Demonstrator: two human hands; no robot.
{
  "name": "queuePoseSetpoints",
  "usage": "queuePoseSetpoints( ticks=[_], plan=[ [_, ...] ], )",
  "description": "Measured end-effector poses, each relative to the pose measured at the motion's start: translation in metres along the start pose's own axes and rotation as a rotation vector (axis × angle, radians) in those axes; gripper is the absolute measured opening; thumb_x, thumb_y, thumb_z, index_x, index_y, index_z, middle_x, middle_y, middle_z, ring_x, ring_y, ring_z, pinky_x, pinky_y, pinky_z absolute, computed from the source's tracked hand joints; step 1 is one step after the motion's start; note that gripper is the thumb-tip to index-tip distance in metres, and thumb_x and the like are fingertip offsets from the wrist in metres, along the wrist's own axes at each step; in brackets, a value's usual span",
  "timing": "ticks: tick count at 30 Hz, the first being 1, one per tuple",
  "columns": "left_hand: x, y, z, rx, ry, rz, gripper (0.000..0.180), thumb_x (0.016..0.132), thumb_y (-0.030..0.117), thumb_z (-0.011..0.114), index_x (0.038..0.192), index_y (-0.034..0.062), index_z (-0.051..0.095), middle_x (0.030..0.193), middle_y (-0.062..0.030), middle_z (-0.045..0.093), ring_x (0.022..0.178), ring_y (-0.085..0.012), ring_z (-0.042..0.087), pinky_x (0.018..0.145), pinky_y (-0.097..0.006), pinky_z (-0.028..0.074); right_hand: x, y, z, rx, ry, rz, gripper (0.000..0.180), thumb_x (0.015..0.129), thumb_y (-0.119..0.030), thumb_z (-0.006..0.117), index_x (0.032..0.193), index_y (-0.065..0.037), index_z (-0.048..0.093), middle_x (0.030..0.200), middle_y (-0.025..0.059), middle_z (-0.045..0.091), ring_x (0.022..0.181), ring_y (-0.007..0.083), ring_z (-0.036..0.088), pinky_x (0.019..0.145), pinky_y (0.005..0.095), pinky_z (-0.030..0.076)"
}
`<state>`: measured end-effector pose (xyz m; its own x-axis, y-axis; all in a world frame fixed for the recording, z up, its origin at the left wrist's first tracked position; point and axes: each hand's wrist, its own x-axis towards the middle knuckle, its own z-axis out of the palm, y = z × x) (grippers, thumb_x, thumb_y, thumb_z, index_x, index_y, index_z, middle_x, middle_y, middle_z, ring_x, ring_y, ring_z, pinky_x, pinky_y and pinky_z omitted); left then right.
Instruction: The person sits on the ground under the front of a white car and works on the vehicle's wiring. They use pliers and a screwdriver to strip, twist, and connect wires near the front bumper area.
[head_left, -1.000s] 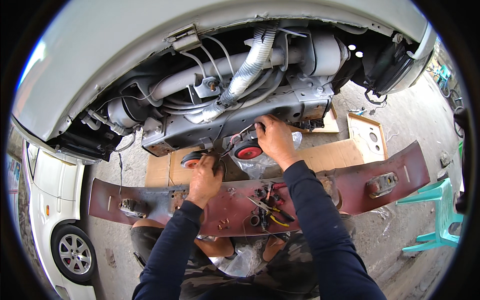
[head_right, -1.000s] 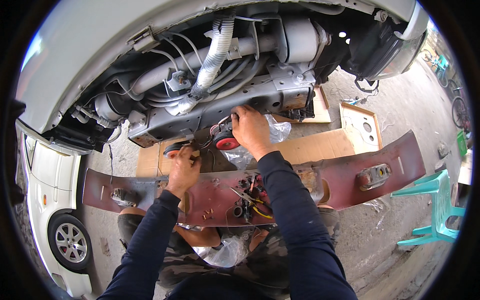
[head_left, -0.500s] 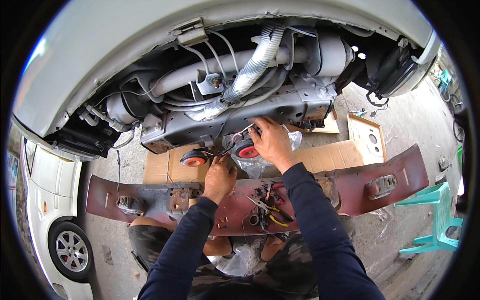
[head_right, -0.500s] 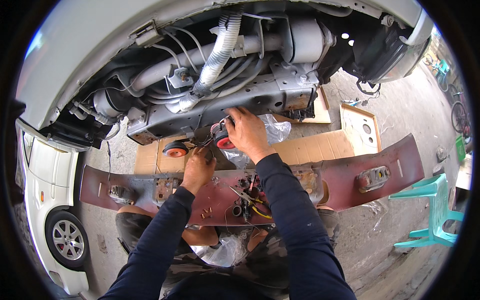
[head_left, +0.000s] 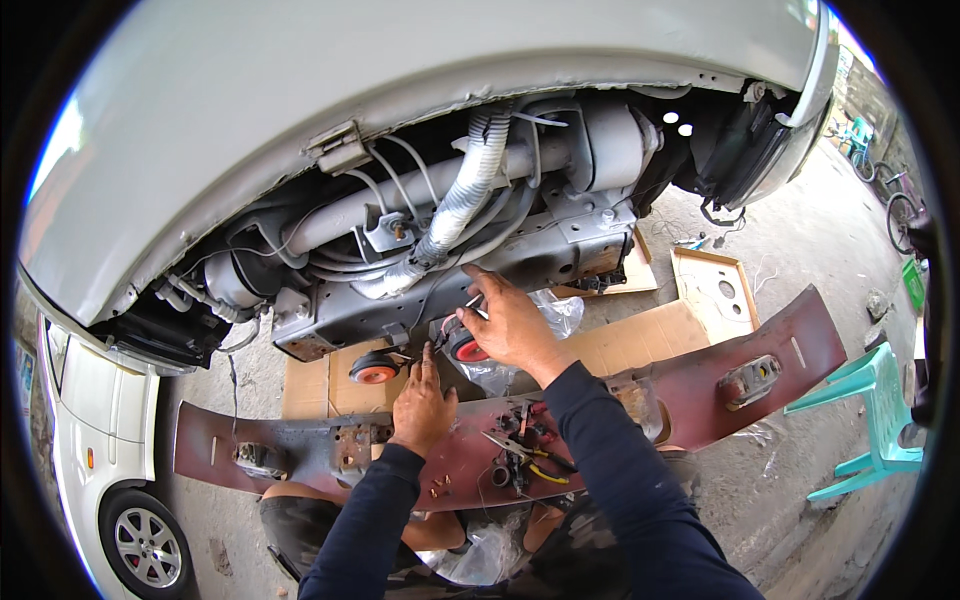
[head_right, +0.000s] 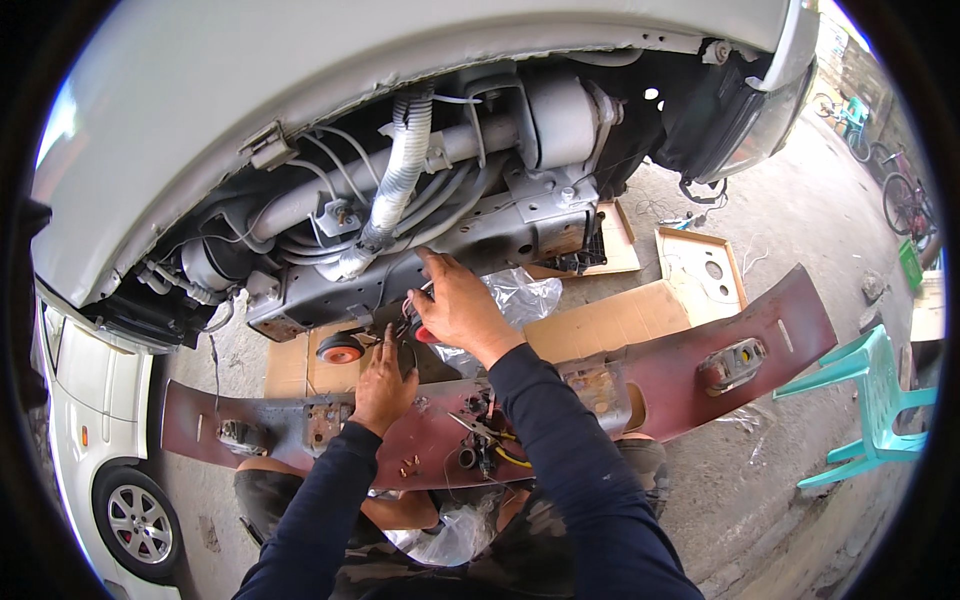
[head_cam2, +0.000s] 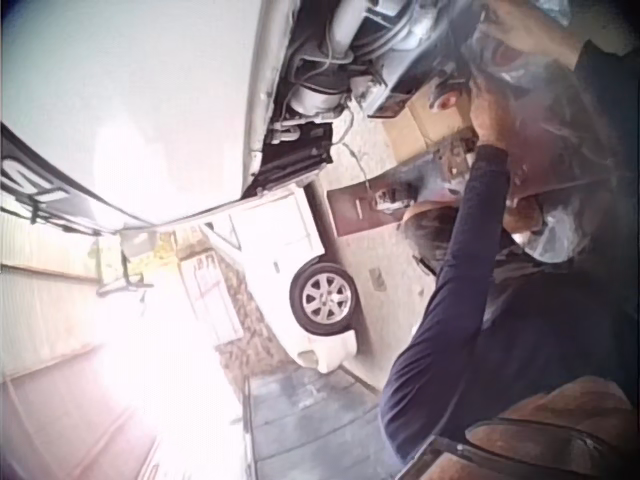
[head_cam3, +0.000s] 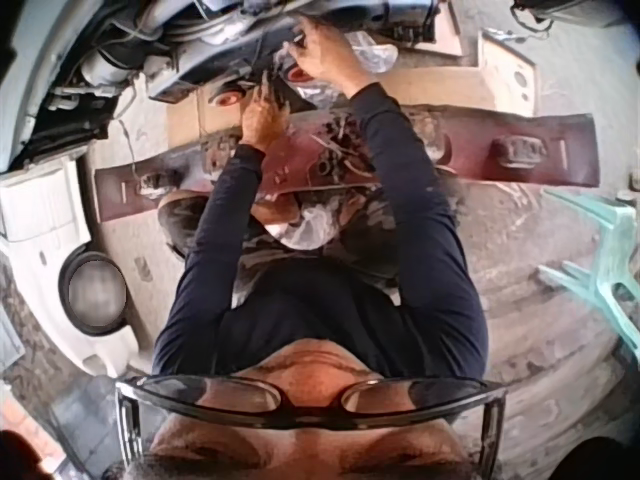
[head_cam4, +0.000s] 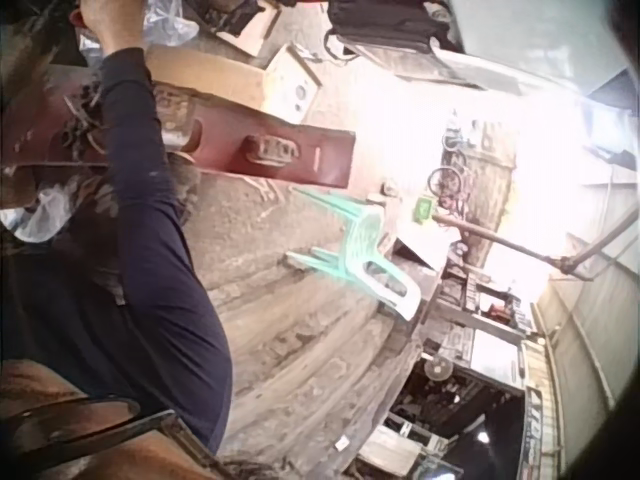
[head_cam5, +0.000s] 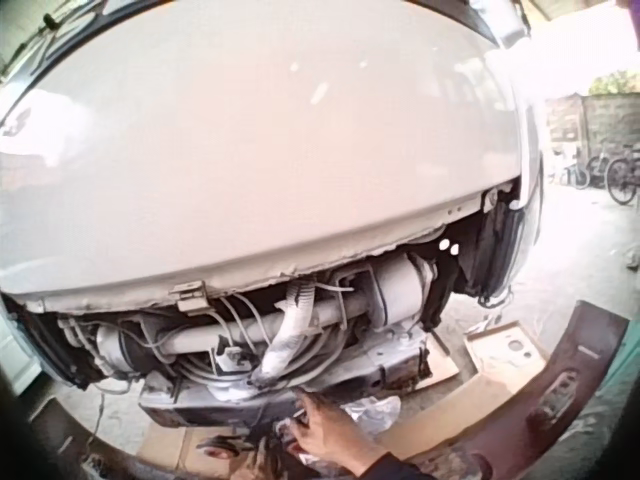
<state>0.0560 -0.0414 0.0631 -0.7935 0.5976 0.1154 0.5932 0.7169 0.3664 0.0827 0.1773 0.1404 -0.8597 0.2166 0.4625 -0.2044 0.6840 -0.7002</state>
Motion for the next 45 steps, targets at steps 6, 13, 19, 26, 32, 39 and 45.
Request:
queuePoseSetpoints(
  ticks=[6, 13, 19, 26, 32, 39, 45],
  plan=[
    [-0.003, -0.008, -0.009, 0.072, -0.118, 0.009, 0.102, 0.088, 0.031, 0.073, 0.164, 0.0032, 0.012, 0.141, -0.03, 0.055, 0.118, -0.043, 0.065, 0.096, -0.048, 0.055, 0.001, -0.004, -0.004, -0.088, 0.018, -0.023, 0.049, 0.092, -0.019, 0.07, 0.134, 0.001, 0.056, 0.124, 0.0271, 0.063, 0.112, 0.0448, 0.064, 0.098, 0.0477, 0.053],
    [-0.035, -0.036, -0.091, -0.047, -0.472, 0.173, 0.076, 0.084, 0.033, 0.075, 0.149, 0.0033, 0.049, 0.129, -0.0278, 0.065, 0.114, -0.0445, 0.066, 0.096, -0.048, 0.055, -0.003, -0.019, -0.031, -0.244, -0.079, -0.024, 0.032, 0.094, -0.024, 0.068, 0.116, -0.002, 0.065, 0.113, 0.0172, 0.068, 0.103, 0.0392, 0.067, 0.09, 0.0466, 0.054],
    [-0.077, -0.1, -0.159, -0.036, -0.384, 0.029, 0.057, 0.083, 0.029, 0.076, 0.129, -0.0013, 0.064, 0.118, -0.0245, 0.071, 0.106, -0.0415, 0.07, 0.096, -0.046, 0.055, -0.024, -0.037, -0.065, -0.398, -0.176, -0.043, 0.03, 0.095, -0.028, 0.066, 0.112, -0.003, 0.066, 0.109, 0.0158, 0.068, 0.099, 0.0377, 0.069, 0.087, 0.0471, 0.056],
    [-0.106, -0.16, -0.159, -0.29, -0.006, -0.146, 0.035, 0.085, 0.007, 0.072, 0.117, -0.0058, 0.068, 0.103, -0.0234, 0.075, 0.097, -0.0343, 0.075, 0.084, -0.041, 0.059, -0.133, -0.043, -0.06, -0.503, -0.478, 0.087, 0.031, 0.093, -0.028, 0.069, 0.11, -0.002, 0.063, 0.107, 0.0197, 0.068, 0.1, 0.0415, 0.068, 0.088, 0.0501, 0.054],
    [-0.109, -0.16, -0.151, -0.253, -0.149, -0.155, 0.044, 0.086, 0.019, 0.074, 0.123, -0.0056, 0.067, 0.105, -0.0223, 0.076, 0.099, -0.0338, 0.074, 0.089, -0.04, 0.057, -0.191, -0.043, -0.048, -0.406, -0.823, 0.264, 0.043, 0.092, -0.035, 0.071, 0.12, -0.003, 0.066, 0.109, 0.0249, 0.07, 0.104, 0.0436, 0.066, 0.091, 0.0507, 0.052],
    [-0.117, -0.17, -0.141, -0.061, -0.358, -0.116, 0.05, 0.084, 0.037, 0.075, 0.113, -0.0029, 0.07, 0.101, -0.0255, 0.075, 0.1, -0.0397, 0.073, 0.093, -0.047, 0.056, -0.188, -0.03, -0.026, -0.401, -0.819, 0.262, 0.043, 0.093, -0.037, 0.071, 0.121, -0.004, 0.069, 0.105, 0.0222, 0.072, 0.103, 0.0412, 0.068, 0.09, 0.0494, 0.052],
    [-0.117, -0.17, -0.142, -0.103, -0.346, -0.162, 0.049, 0.084, 0.037, 0.076, 0.111, -0.0041, 0.07, 0.101, -0.0258, 0.075, 0.1, -0.0391, 0.073, 0.092, -0.046, 0.056, -0.187, -0.028, -0.02, -0.423, -0.927, 0.305, 0.047, 0.092, -0.037, 0.072, 0.123, -0.002, 0.068, 0.115, 0.0237, 0.071, 0.113, 0.0409, 0.065, 0.097, 0.05, 0.05]
  ],
)
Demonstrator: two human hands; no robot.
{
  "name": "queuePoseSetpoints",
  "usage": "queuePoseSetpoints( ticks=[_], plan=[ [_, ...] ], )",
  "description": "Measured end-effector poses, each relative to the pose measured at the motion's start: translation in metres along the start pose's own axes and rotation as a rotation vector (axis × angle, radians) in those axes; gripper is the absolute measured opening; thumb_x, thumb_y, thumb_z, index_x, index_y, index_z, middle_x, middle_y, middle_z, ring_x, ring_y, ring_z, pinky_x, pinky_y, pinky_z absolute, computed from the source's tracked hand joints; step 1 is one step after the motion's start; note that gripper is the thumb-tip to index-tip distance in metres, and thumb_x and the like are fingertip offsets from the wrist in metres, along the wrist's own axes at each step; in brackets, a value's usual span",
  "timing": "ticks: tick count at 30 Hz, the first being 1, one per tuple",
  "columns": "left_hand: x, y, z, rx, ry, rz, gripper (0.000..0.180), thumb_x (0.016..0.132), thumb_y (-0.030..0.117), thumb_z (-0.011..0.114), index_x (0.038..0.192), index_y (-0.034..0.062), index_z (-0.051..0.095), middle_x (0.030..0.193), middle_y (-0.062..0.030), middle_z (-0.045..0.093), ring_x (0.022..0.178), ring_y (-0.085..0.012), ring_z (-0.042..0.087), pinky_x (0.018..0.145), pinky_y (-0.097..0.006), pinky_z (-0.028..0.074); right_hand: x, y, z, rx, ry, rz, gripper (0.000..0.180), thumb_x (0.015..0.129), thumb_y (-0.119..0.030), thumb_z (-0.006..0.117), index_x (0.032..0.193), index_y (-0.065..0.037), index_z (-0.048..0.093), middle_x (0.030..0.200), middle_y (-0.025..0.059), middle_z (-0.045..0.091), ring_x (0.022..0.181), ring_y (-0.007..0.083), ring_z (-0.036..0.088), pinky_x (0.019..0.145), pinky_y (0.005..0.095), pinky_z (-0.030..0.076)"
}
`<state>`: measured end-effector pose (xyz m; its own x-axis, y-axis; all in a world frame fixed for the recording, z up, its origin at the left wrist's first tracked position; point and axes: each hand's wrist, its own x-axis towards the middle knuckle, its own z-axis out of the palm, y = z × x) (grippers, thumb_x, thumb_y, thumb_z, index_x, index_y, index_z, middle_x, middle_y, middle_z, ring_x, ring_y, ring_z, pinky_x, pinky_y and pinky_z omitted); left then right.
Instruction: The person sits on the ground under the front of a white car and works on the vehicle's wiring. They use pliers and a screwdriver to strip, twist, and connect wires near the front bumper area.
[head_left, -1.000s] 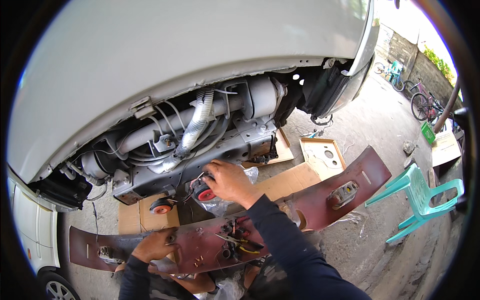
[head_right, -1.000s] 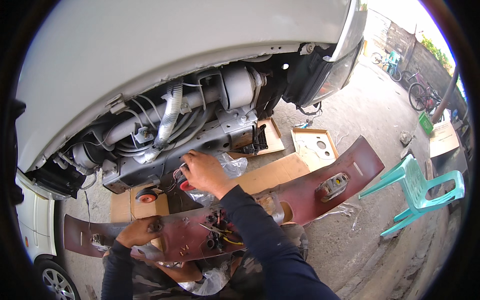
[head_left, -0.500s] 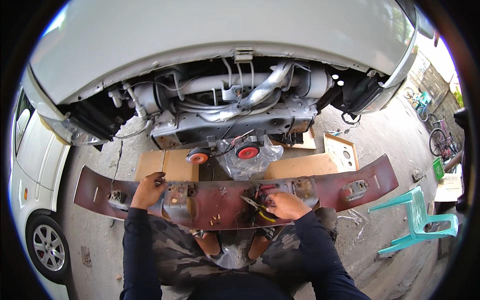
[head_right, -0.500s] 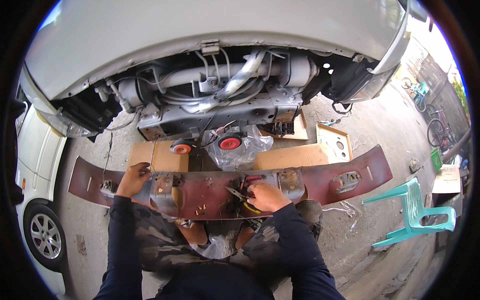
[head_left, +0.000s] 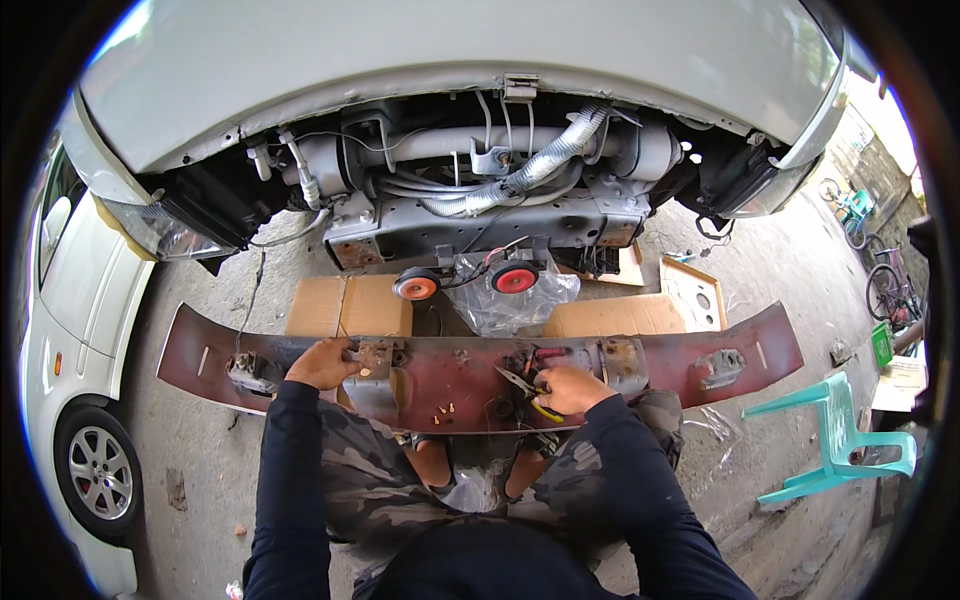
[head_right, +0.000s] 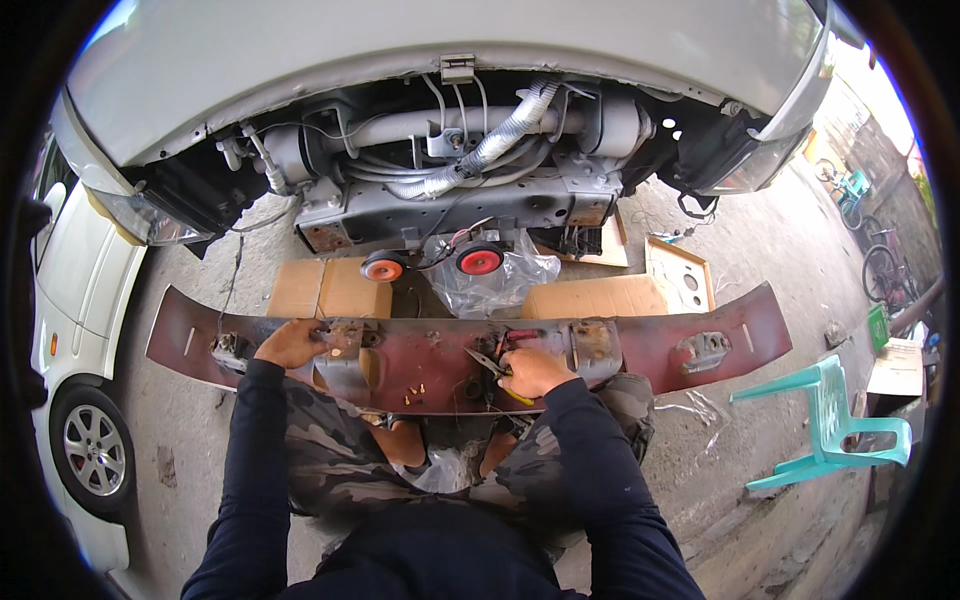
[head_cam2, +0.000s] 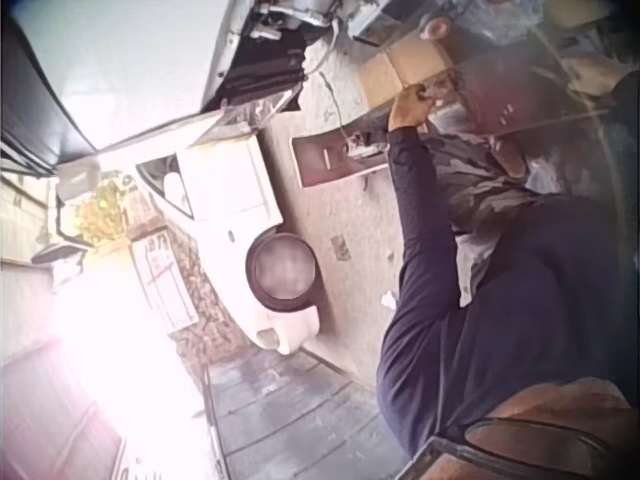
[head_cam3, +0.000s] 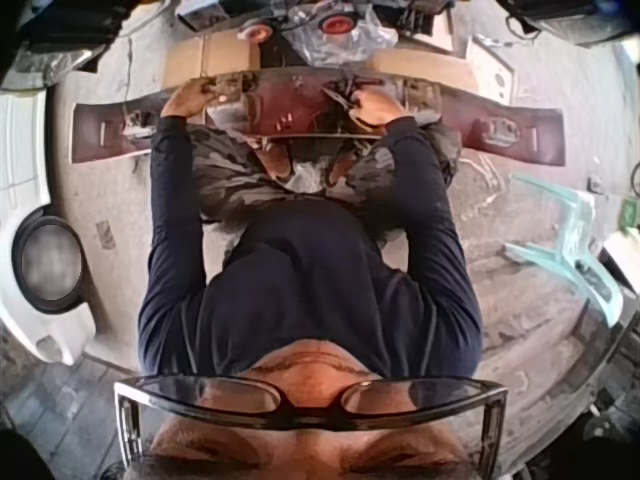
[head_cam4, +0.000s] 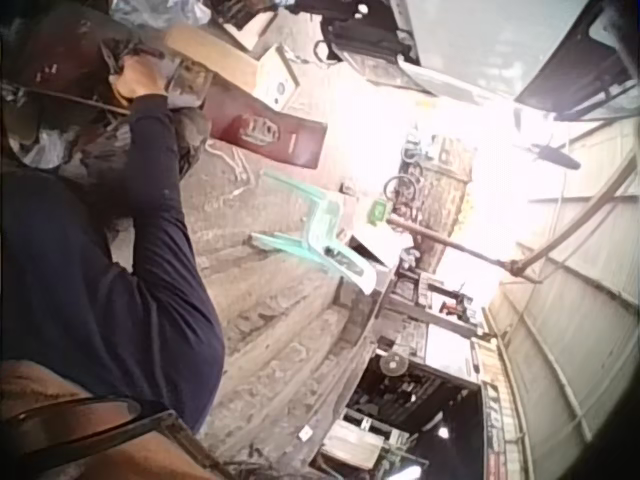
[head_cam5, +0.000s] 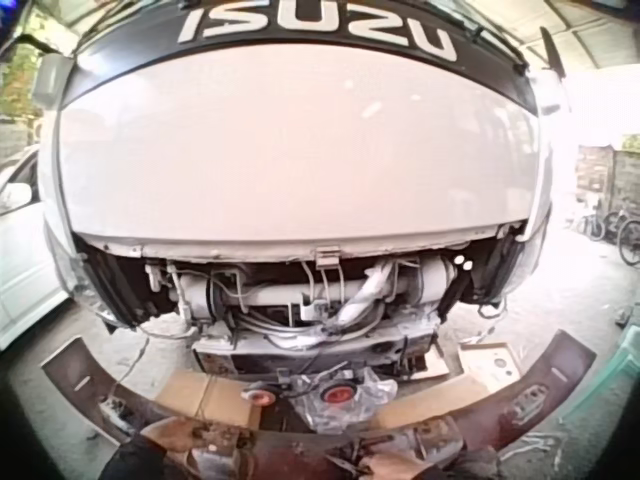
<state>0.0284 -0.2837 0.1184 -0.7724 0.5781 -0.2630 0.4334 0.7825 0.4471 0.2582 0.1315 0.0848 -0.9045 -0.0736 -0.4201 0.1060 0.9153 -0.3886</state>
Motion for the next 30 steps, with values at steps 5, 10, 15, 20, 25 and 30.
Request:
queuePoseSetpoints(
  ticks=[5, 10, 15, 20, 25, 30],
  plan=[
    [-0.002, 0.003, -0.002, 0.02, -0.01, 0.0, 0.05, 0.084, 0.034, 0.077, 0.115, -0.0042, 0.07, 0.102, -0.0252, 0.075, 0.1, -0.0377, 0.073, 0.092, -0.044, 0.056, 0.001, 0.006, 0.007, 0.023, 0.018, -0.019, 0.046, 0.092, -0.038, 0.07, 0.124, -0.004, 0.069, 0.111, 0.0233, 0.072, 0.107, 0.0422, 0.067, 0.093, 0.0502, 0.051],
    [-0.006, 0.004, -0.004, -0.026, -0.022, -0.038, 0.053, 0.084, 0.032, 0.077, 0.121, -0.0055, 0.069, 0.107, -0.0248, 0.075, 0.103, -0.0368, 0.072, 0.093, -0.042, 0.055, 0.008, 0.012, 0.015, 0.028, 0.021, -0.009, 0.045, 0.092, -0.038, 0.07, 0.123, -0.005, 0.069, 0.111, 0.0234, 0.072, 0.107, 0.0422, 0.067, 0.093, 0.0499, 0.051],
    [-0.008, 0.004, -0.005, 0.005, -0.006, -0.054, 0.052, 0.083, 0.027, 0.074, 0.123, -0.005, 0.069, 0.108, -0.024, 0.075, 0.104, -0.0374, 0.072, 0.095, -0.042, 0.055, 0.017, 0.013, 0.014, 0.069, -0.02, -0.023, 0.046, 0.091, -0.037, 0.071, 0.123, -0.004, 0.069, 0.115, 0.0236, 0.071, 0.111, 0.042, 0.067, 0.096, 0.0502, 0.051],
    [-0.007, 0.007, -0.007, -0.007, -0.015, -0.051, 0.05, 0.083, 0.025, 0.074, 0.124, -0.0034, 0.069, 0.109, -0.025, 0.074, 0.106, -0.037, 0.072, 0.097, -0.043, 0.054, 0.015, 0.002, 0.005, 0.021, 0.013, -0.035, 0.044, 0.092, -0.036, 0.071, 0.123, -0.005, 0.068, 0.108, 0.0233, 0.072, 0.105, 0.0429, 0.067, 0.091, 0.0502, 0.052],
    [-0.008, 0.018, -0.01, -0.003, 0.046, 0.009, 0.049, 0.085, 0.032, 0.075, 0.119, -0.0031, 0.07, 0.108, -0.0242, 0.075, 0.104, -0.0387, 0.072, 0.095, -0.045, 0.055, -0.004, -0.017, -0.02, 0.056, 0.099, -0.049, 0.04, 0.091, -0.032, 0.071, 0.122, -0.007, 0.068, 0.106, 0.0232, 0.073, 0.104, 0.0432, 0.068, 0.09, 0.0514, 0.052],
    [-0.001, 0.037, -0.015, -0.012, 0.014, 0.123, 0.051, 0.087, 0.03, 0.073, 0.125, -0.0024, 0.068, 0.112, -0.0239, 0.074, 0.106, -0.037, 0.072, 0.097, -0.042, 0.054, -0.061, -0.034, -0.046, -0.056, 0.381, 0.03, 0.035, 0.092, -0.029, 0.069, 0.116, -0.003, 0.067, 0.106, 0.0228, 0.072, 0.102, 0.0445, 0.068, 0.09, 0.0523, 0.053]
  ],
)
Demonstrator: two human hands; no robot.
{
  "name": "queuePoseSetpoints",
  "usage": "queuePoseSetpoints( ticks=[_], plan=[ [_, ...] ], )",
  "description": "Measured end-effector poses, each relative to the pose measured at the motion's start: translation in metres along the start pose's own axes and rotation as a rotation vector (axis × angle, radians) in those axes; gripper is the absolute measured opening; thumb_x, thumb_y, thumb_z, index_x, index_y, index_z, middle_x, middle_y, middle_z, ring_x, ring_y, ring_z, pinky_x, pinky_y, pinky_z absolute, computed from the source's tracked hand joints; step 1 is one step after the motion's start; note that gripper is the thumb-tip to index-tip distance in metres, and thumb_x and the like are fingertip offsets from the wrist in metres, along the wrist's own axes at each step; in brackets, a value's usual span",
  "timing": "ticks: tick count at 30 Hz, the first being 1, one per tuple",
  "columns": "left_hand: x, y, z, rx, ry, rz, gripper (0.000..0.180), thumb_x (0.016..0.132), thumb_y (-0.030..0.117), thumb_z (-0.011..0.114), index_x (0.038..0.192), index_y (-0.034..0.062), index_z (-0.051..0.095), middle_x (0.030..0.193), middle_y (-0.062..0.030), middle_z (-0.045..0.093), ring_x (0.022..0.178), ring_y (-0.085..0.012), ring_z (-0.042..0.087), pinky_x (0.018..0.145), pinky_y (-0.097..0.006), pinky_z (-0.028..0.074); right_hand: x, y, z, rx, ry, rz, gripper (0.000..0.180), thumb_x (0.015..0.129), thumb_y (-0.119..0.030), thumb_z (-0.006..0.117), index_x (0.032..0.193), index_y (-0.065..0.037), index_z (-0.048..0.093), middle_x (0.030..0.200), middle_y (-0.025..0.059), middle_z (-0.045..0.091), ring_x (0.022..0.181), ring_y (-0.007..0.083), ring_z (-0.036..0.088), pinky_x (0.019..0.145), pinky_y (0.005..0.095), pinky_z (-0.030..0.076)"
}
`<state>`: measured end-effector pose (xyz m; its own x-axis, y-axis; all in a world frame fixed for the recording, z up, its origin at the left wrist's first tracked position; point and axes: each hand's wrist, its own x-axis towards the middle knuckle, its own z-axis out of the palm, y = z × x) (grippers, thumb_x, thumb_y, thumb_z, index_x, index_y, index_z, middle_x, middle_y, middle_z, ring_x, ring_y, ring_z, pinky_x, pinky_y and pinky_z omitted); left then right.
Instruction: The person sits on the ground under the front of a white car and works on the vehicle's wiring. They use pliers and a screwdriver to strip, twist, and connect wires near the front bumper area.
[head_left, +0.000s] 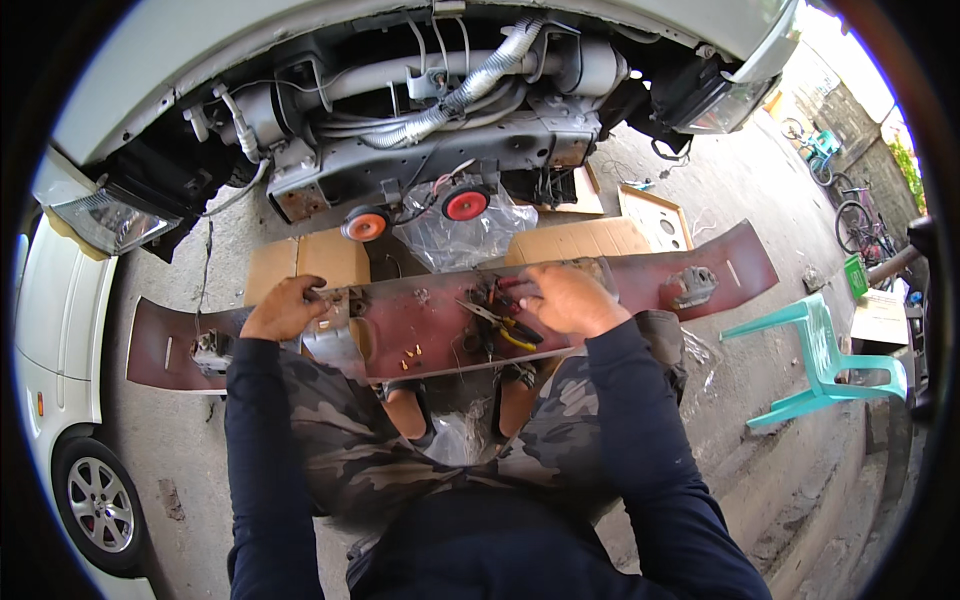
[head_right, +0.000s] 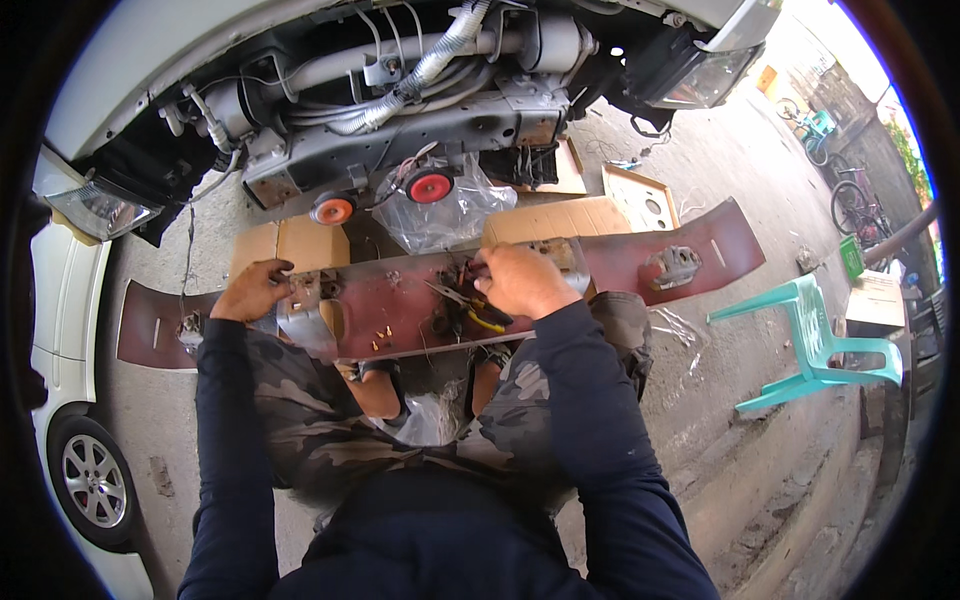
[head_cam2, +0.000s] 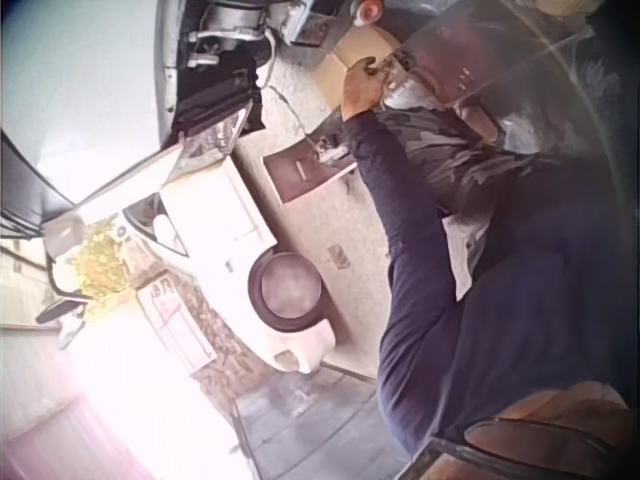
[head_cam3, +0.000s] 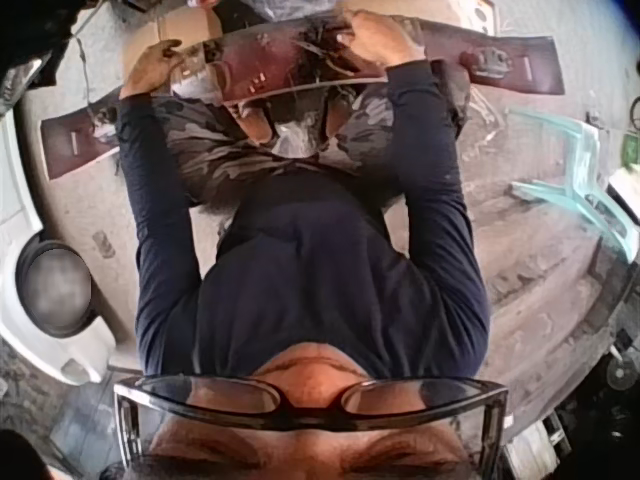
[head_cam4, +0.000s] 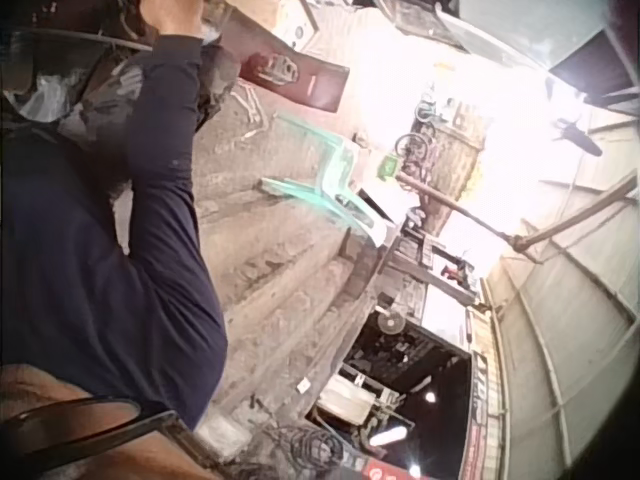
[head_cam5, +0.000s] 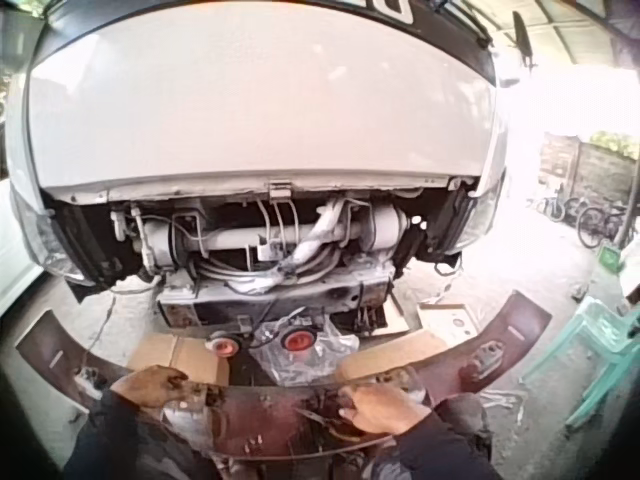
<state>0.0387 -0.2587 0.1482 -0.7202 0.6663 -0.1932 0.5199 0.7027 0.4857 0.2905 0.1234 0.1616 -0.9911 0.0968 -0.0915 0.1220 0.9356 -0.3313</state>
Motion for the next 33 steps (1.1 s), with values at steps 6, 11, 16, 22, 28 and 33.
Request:
queuePoseSetpoints(
  ticks=[6, 11, 16, 22, 28, 33],
  plan=[
    [-0.001, 0.025, 0.001, -0.026, -0.062, 0.102, 0.052, 0.088, 0.027, 0.071, 0.129, -0.004, 0.066, 0.111, -0.0229, 0.075, 0.104, -0.0334, 0.073, 0.095, -0.04, 0.055, -0.061, -0.029, -0.063, 0.08, -0.05, 0.036, 0.04, 0.095, -0.025, 0.07, 0.126, 0.0, 0.064, 0.107, 0.0214, 0.073, 0.098, 0.0366, 0.071, 0.087, 0.0441, 0.055],
    [-0.004, 0.027, 0.006, 0.027, -0.031, 0.08, 0.05, 0.086, 0.026, 0.073, 0.125, -0.0047, 0.068, 0.106, -0.0219, 0.076, 0.099, -0.0323, 0.074, 0.09, -0.039, 0.056, -0.042, -0.015, -0.061, 0.23, 0.047, 0.081, 0.04, 0.097, -0.021, 0.069, 0.131, 0.0, 0.064, 0.101, 0.0183, 0.074, 0.092, 0.0294, 0.073, 0.084, 0.0388, 0.056],
    [-0.005, 0.034, 0.011, 0.086, -0.035, 0.027, 0.051, 0.084, 0.028, 0.072, 0.124, -0.0026, 0.069, 0.111, -0.0248, 0.074, 0.104, -0.0353, 0.073, 0.095, -0.04, 0.056, -0.035, 0.021, 0.014, -0.024, 0.01, 0.122, 0.04, 0.094, -0.028, 0.072, 0.122, 0.001, 0.066, 0.103, 0.0244, 0.074, 0.098, 0.0396, 0.071, 0.087, 0.048, 0.055],
    [-0.008, 0.064, 0.01, -0.033, -0.077, 0.002, 0.05, 0.084, 0.027, 0.075, 0.125, -0.001, 0.069, 0.11, -0.0229, 0.075, 0.101, -0.0357, 0.073, 0.094, -0.042, 0.056, -0.017, 0.051, 0.033, 0.349, -0.061, 0.078, 0.035, 0.09, -0.027, 0.072, 0.113, -0.001, 0.072, 0.103, 0.0219, 0.074, 0.104, 0.0414, 0.07, 0.092, 0.0498, 0.054],
    [0.029, 0.085, 0.035, 0.36, -0.282, 0.038, 0.04, 0.086, 0.024, 0.072, 0.118, 0.0012, 0.07, 0.111, -0.0188, 0.075, 0.103, -0.037, 0.071, 0.093, -0.041, 0.055, 0.042, 0.039, 0.096, 0.077, -0.239, 0.037, 0.041, 0.085, -0.027, 0.073, 0.118, -0.002, 0.071, 0.111, 0.0231, 0.073, 0.108, 0.0394, 0.069, 0.093, 0.0493, 0.055],
    [0.021, 0.081, 0.03, 0.084, -0.172, 0.102, 0.043, 0.087, 0.025, 0.069, 0.121, -0.0005, 0.067, 0.109, -0.0226, 0.074, 0.104, -0.0395, 0.07, 0.093, -0.044, 0.055, 0.061, 0.034, 0.151, -0.107, -0.218, 0.176, 0.057, 0.085, -0.024, 0.072, 0.137, -0.004, 0.06, 0.128, 0.0197, 0.068, 0.123, 0.0399, 0.063, 0.098, 0.0508, 0.054]
  ],
)
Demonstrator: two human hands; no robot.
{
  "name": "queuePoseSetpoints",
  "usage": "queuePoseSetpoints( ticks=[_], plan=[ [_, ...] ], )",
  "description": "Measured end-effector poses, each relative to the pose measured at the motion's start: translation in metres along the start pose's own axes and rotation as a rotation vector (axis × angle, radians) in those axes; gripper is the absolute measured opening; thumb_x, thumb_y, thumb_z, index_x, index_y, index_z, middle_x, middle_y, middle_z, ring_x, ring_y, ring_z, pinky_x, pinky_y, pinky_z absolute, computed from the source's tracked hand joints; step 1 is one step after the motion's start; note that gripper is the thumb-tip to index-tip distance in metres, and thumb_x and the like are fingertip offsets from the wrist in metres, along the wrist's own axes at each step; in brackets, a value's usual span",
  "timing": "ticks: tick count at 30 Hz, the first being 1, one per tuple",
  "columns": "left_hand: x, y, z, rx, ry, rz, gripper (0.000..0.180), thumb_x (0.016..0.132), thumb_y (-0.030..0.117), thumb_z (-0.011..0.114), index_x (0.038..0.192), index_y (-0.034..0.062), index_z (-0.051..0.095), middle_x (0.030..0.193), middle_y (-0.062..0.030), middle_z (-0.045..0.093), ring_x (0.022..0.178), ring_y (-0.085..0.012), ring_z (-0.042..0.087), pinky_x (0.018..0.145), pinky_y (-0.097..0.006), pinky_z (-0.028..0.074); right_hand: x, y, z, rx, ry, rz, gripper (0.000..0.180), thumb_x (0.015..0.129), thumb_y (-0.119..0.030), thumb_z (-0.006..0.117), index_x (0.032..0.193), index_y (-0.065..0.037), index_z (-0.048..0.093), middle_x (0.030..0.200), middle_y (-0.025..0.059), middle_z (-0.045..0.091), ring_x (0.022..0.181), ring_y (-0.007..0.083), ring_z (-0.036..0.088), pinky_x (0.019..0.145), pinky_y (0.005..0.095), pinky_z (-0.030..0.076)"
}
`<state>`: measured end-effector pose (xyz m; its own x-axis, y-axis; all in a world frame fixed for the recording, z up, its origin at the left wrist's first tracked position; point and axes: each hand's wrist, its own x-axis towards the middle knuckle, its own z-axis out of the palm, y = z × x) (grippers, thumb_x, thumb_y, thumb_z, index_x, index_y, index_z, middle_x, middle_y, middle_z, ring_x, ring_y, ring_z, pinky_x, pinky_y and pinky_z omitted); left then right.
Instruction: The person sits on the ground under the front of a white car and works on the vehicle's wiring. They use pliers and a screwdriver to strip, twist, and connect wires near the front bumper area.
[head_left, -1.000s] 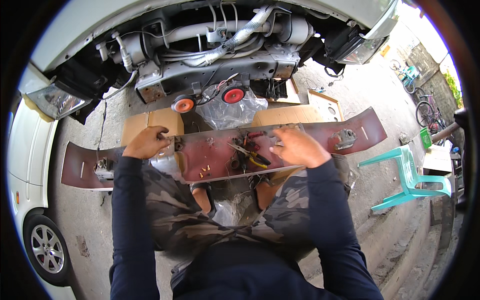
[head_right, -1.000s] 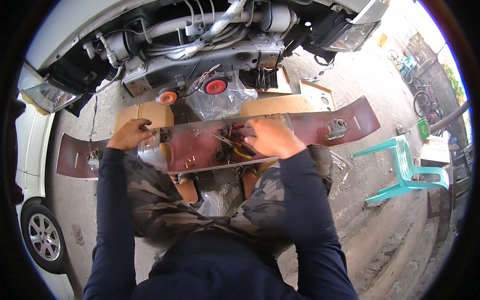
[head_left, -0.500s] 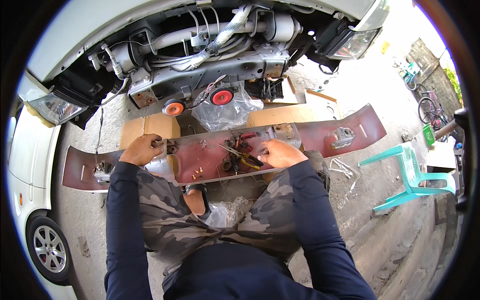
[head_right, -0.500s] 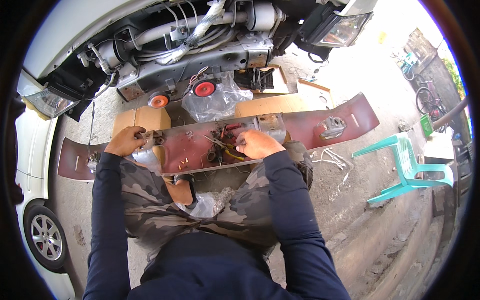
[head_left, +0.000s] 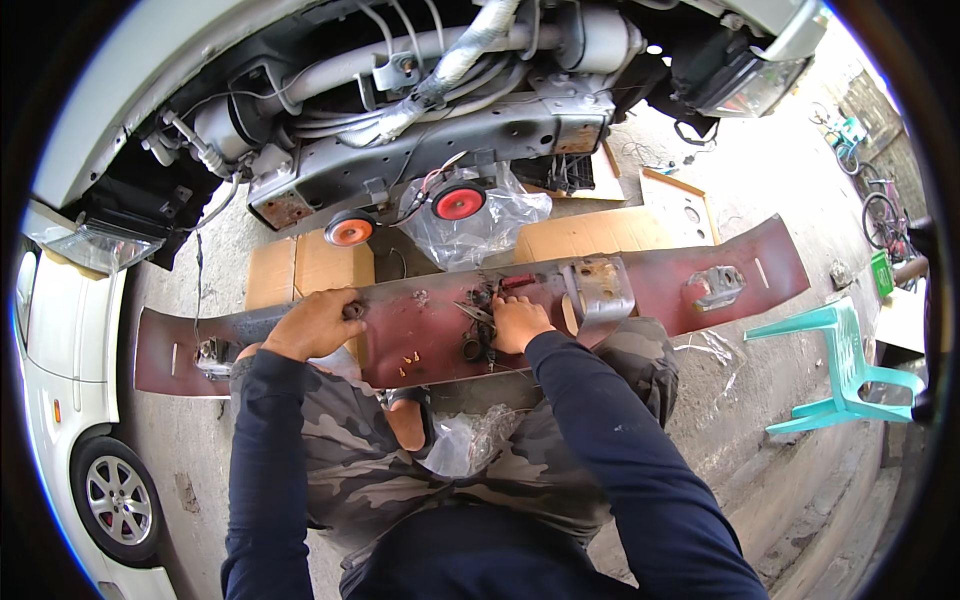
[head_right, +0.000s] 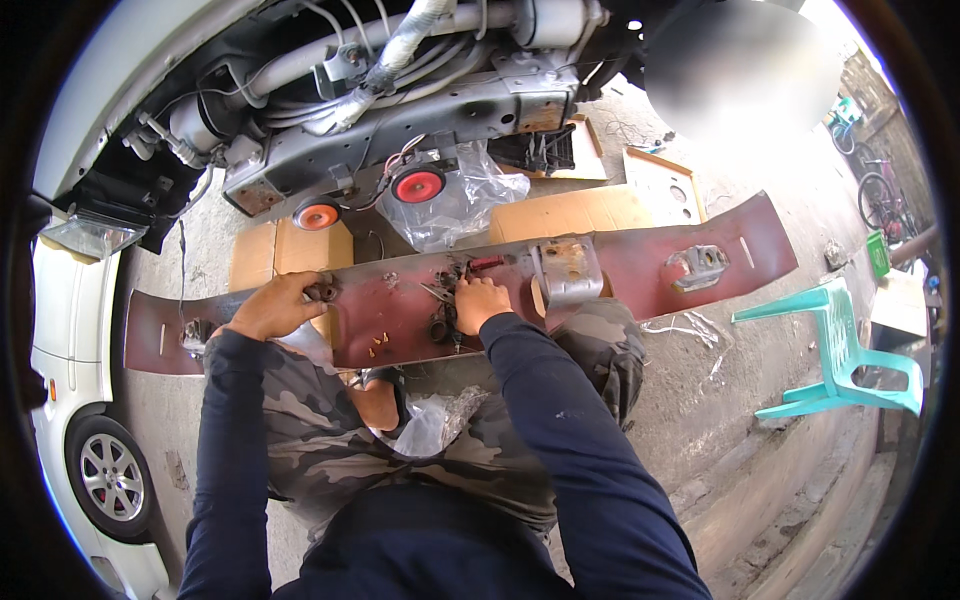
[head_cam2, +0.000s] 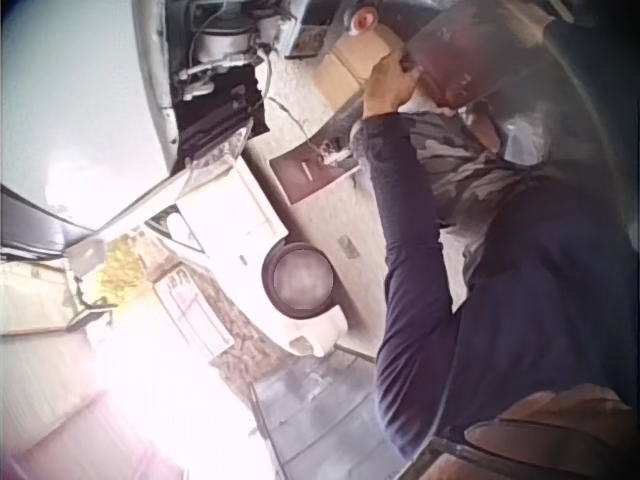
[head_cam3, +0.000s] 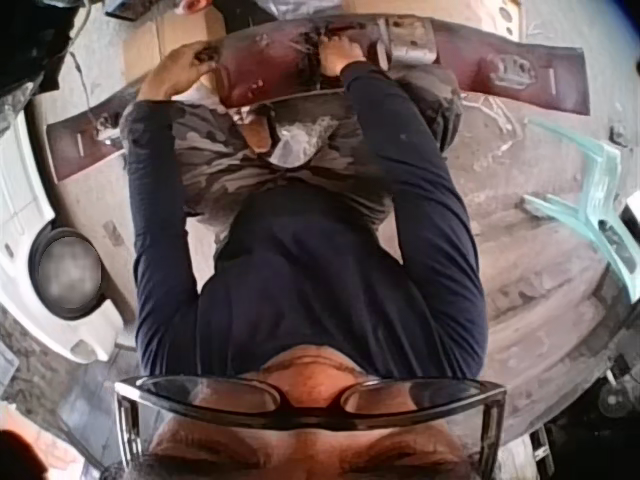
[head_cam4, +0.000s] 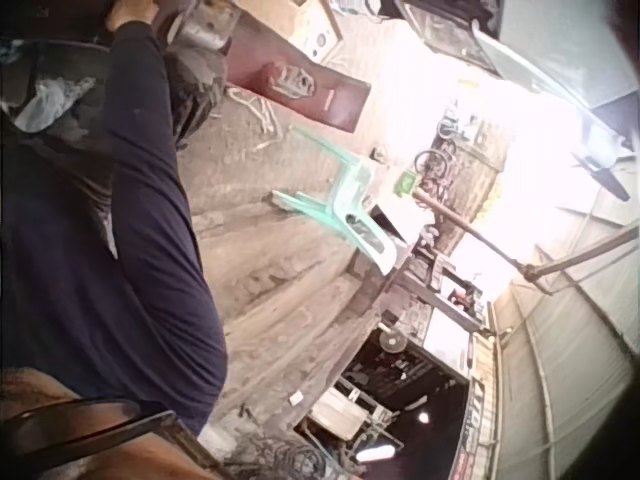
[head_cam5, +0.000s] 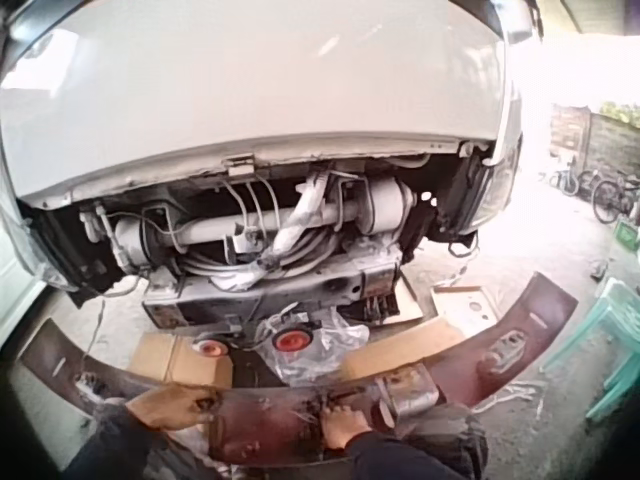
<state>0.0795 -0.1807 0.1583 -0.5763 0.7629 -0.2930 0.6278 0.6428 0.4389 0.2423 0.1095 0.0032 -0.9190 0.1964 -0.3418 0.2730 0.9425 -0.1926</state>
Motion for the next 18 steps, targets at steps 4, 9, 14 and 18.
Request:
queuePoseSetpoints(
  ticks=[4, 9, 14, 18],
  plan=[
    [-0.017, -0.008, -0.013, -0.061, -0.005, -0.116, 0.046, 0.087, 0.024, 0.071, 0.124, -0.0037, 0.066, 0.108, -0.0265, 0.072, 0.102, -0.0391, 0.071, 0.092, -0.043, 0.054, 0.015, 0.001, 0.021, 0.074, -0.099, 0.105, 0.065, 0.083, -0.02, 0.073, 0.14, -0.001, 0.049, 0.133, 0.0241, 0.061, 0.124, 0.0409, 0.062, 0.102, 0.0488, 0.052],
    [-0.017, -0.015, -0.018, -0.036, 0.018, -0.109, 0.046, 0.088, 0.025, 0.071, 0.123, -0.0049, 0.065, 0.104, -0.0269, 0.072, 0.099, -0.0396, 0.071, 0.089, -0.044, 0.054, 0.012, 0.036, 0.01, 0.29, 0.069, 0.329, 0.051, 0.082, -0.019, 0.071, 0.127, 0.002, 0.061, 0.136, 0.0272, 0.059, 0.119, 0.0462, 0.064, 0.101, 0.0482, 0.054],
    [-0.014, -0.017, -0.021, -0.093, 0.015, -0.07, 0.042, 0.088, 0.024, 0.067, 0.119, -0.004, 0.066, 0.102, -0.0284, 0.072, 0.1, -0.0455, 0.069, 0.093, -0.049, 0.053, 0.001, 0.045, 0.005, 0.329, 0.091, 0.616, 0.038, 0.083, -0.025, 0.069, 0.107, 0.003, 0.075, 0.114, 0.029, 0.072, 0.112, 0.0424, 0.069, 0.1, 0.0461, 0.055],
    [-0.014, -0.02, -0.02, -0.075, 0.052, -0.022, 0.041, 0.088, 0.024, 0.068, 0.119, -0.0027, 0.066, 0.105, -0.0279, 0.072, 0.1, -0.0449, 0.069, 0.092, -0.049, 0.054, 0.003, 0.031, 0.003, 0.295, 0.054, 0.666, 0.048, 0.083, -0.039, 0.074, 0.104, 0.005, 0.076, 0.114, 0.0302, 0.072, 0.111, 0.043, 0.07, 0.1, 0.0462, 0.055]
  ],
)
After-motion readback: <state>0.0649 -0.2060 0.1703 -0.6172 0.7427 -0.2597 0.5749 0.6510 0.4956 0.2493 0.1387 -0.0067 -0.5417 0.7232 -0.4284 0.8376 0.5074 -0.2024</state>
